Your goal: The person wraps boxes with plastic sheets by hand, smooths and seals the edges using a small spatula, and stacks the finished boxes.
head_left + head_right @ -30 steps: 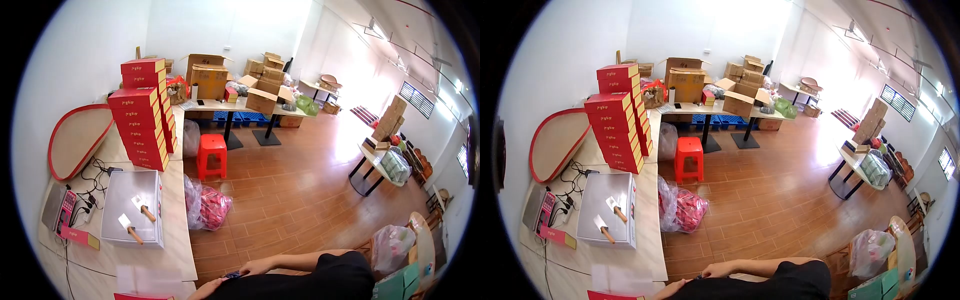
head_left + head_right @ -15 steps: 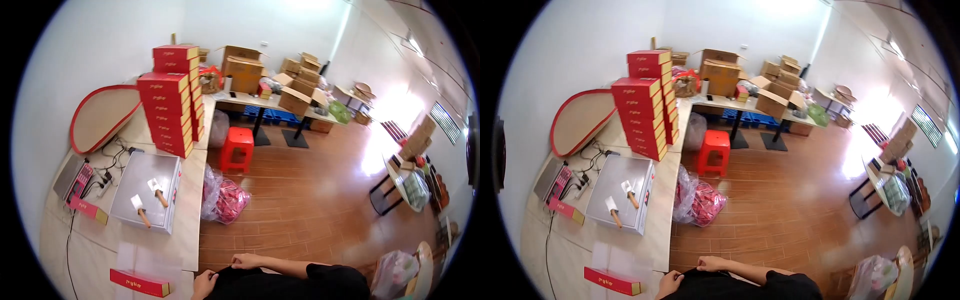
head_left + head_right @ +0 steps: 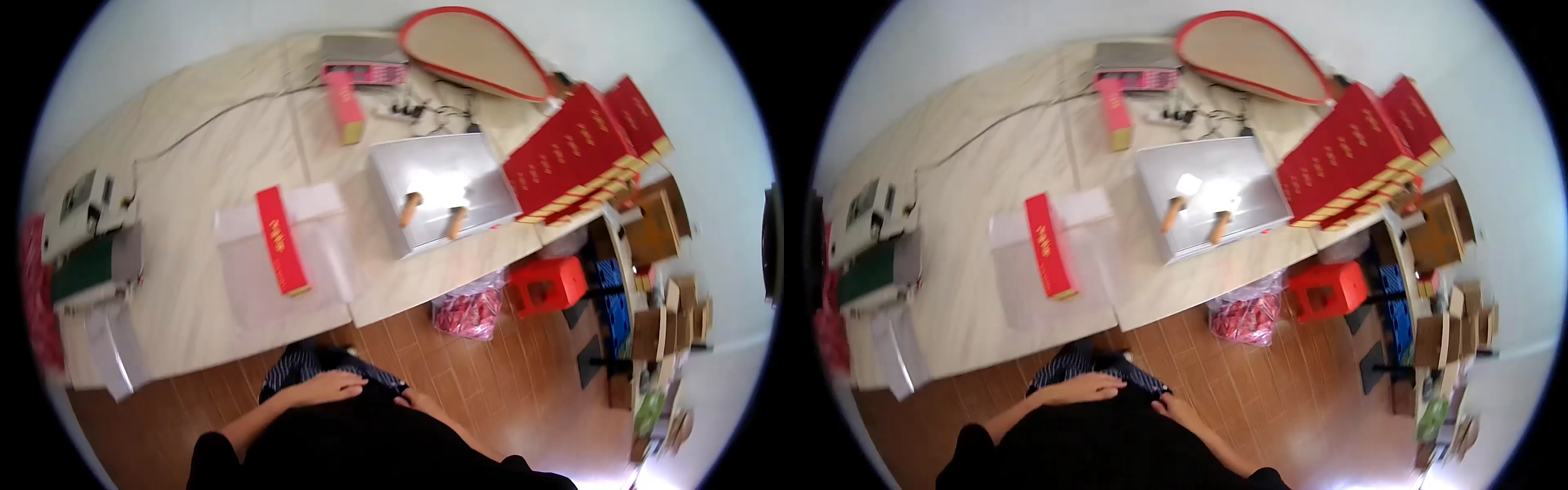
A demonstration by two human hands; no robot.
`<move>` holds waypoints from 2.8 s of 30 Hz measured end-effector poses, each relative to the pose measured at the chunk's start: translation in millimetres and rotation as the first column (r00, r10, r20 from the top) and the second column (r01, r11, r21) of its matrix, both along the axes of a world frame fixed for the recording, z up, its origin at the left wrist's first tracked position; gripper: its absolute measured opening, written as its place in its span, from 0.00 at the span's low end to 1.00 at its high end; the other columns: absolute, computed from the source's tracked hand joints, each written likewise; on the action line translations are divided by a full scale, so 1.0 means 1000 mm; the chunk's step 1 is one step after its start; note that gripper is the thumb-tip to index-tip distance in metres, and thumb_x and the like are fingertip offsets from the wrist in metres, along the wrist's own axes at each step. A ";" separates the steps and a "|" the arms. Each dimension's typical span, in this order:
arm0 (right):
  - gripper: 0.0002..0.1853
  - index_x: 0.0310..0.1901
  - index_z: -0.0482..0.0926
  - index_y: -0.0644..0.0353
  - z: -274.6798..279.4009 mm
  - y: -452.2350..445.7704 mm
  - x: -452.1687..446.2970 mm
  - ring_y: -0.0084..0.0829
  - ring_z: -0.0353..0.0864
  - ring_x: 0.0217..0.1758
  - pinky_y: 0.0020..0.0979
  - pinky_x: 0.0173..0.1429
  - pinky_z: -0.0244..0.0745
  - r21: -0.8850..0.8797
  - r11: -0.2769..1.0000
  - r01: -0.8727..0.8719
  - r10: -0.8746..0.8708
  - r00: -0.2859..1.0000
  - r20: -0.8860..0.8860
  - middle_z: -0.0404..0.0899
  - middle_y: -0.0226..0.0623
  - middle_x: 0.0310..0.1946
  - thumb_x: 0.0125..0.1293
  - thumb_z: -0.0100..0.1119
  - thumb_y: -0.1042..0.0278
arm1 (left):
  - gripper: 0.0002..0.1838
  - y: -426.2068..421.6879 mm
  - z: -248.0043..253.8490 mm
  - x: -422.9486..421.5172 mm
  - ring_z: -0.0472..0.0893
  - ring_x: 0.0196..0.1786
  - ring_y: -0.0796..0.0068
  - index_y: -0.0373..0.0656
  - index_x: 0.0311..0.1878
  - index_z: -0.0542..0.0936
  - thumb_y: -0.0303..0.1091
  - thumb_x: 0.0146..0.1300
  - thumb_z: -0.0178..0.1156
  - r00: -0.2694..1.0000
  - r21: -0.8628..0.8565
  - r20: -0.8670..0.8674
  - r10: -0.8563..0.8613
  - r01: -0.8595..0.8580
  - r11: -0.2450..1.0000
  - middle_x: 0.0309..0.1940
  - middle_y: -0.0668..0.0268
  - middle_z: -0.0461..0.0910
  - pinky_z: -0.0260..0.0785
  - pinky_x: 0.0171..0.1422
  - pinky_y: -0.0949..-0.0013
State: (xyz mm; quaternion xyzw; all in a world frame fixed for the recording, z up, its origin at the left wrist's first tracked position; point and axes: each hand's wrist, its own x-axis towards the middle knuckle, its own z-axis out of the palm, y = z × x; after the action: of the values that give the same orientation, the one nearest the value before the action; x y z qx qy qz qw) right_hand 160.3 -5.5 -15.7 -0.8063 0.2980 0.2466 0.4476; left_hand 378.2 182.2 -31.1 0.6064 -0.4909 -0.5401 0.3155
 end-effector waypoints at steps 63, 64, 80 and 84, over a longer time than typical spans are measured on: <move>0.32 0.65 0.69 0.67 -0.139 0.110 0.346 0.49 0.64 0.73 0.40 0.73 0.62 -0.081 0.774 -0.628 0.628 0.744 0.231 0.65 0.56 0.68 0.65 0.62 0.55 | 0.11 0.130 -0.145 0.153 0.82 0.26 0.75 0.35 0.40 0.83 0.36 0.68 0.61 0.158 0.362 -0.047 0.986 -0.917 0.165 0.27 0.63 0.82 0.77 0.29 0.73; 0.32 0.64 0.70 0.67 -0.133 0.112 0.347 0.51 0.69 0.69 0.41 0.70 0.66 -0.101 0.801 -0.590 0.591 0.754 0.285 0.69 0.56 0.65 0.64 0.65 0.56 | 0.13 0.128 -0.144 0.155 0.81 0.25 0.78 0.36 0.38 0.83 0.38 0.67 0.63 0.182 0.346 -0.014 0.983 -0.922 0.175 0.25 0.66 0.82 0.76 0.30 0.75; 0.23 0.60 0.70 0.61 -0.104 0.130 0.356 0.57 0.83 0.38 0.51 0.38 0.79 -0.410 0.792 -0.452 0.580 0.766 0.277 0.82 0.54 0.39 0.62 0.57 0.73 | 0.26 0.110 -0.120 0.167 0.80 0.21 0.70 0.41 0.24 0.78 0.58 0.59 0.68 0.219 0.084 0.194 0.956 -0.975 0.206 0.17 0.63 0.80 0.68 0.27 0.64; 0.10 0.45 0.74 0.62 -0.105 0.132 0.362 0.53 0.83 0.34 0.47 0.34 0.80 -0.527 0.753 -0.394 0.624 0.684 0.379 0.81 0.50 0.32 0.62 0.56 0.72 | 0.28 0.113 -0.118 0.169 0.81 0.22 0.70 0.37 0.30 0.80 0.58 0.60 0.67 0.240 0.110 0.195 0.951 -0.969 0.222 0.19 0.61 0.82 0.72 0.28 0.66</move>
State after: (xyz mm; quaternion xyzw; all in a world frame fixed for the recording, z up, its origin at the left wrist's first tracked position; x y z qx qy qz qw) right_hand 522.1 126.3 -120.3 -0.9665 -0.0364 0.0624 0.2462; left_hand 547.2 294.9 -149.5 0.8313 0.0324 -0.2525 0.4941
